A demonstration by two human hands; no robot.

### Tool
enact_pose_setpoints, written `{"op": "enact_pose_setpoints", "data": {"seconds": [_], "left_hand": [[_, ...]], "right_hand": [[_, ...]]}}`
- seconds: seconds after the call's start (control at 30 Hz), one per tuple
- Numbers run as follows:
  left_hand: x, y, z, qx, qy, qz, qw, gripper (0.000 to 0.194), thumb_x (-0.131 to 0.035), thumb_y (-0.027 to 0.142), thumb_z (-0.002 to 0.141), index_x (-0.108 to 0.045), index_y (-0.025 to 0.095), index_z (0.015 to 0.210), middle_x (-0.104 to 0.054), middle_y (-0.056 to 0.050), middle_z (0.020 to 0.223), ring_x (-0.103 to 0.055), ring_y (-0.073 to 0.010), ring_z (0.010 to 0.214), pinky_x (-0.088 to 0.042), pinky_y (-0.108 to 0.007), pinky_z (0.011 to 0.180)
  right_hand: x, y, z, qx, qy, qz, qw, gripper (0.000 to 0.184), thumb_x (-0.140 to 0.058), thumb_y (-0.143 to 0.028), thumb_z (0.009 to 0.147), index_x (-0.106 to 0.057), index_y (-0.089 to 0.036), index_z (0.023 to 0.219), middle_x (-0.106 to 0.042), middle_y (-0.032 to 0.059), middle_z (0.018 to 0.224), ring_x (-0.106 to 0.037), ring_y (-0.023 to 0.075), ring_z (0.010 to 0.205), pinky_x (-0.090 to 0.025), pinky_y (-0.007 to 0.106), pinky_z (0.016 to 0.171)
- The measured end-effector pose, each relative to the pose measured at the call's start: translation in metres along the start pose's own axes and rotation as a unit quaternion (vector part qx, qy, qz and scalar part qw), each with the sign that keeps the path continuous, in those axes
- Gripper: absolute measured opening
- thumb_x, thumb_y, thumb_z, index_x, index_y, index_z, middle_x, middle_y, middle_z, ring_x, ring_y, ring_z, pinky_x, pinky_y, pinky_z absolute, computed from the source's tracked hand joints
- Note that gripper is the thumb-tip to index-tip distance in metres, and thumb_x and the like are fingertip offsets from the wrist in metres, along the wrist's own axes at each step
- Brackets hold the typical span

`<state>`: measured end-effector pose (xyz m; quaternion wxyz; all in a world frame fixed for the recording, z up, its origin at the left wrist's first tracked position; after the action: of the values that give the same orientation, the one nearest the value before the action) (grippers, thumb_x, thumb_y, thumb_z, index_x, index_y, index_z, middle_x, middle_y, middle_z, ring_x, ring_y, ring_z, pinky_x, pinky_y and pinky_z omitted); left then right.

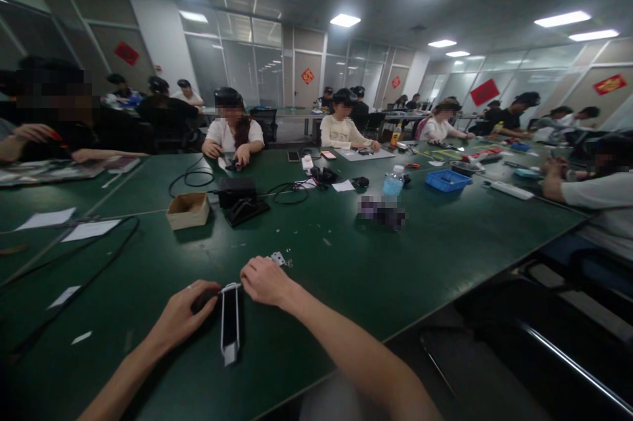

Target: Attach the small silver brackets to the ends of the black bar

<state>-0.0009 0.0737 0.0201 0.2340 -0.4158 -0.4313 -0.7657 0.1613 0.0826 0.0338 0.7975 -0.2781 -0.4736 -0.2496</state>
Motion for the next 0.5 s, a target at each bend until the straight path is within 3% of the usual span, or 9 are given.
{"op": "enact_pose_setpoints", "data": {"seconds": [0.5], "left_hand": [[-0.0026, -0.0042, -0.0011, 0.002, -0.015, -0.01, 1.0, 0.025, -0.046, 0.034, 0.084, -0.065, 0.021, 0.094, -0.068, -0.003, 0.085, -0.06, -0.0166, 0.065, -0.049, -0.026, 0.061]], "right_hand": [[-0.0029, 0.0093, -0.0079, -0.018, -0.012, 0.108, 0.994, 0.011, -0.054, -0.015, 0.086, -0.063, -0.013, 0.092, -0.066, 0.0063, 0.087, -0.06, 0.0146, 0.081, -0.047, 0.026, 0.076]]}}
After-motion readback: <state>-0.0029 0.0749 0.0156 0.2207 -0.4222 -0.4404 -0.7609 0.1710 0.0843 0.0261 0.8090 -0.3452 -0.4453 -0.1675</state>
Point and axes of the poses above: each hand's wrist, its own z-axis towards the middle knuckle, its own x-axis out of the back of the hand, y = z × x, the point moved 6 cm from there along z, towards the middle knuckle
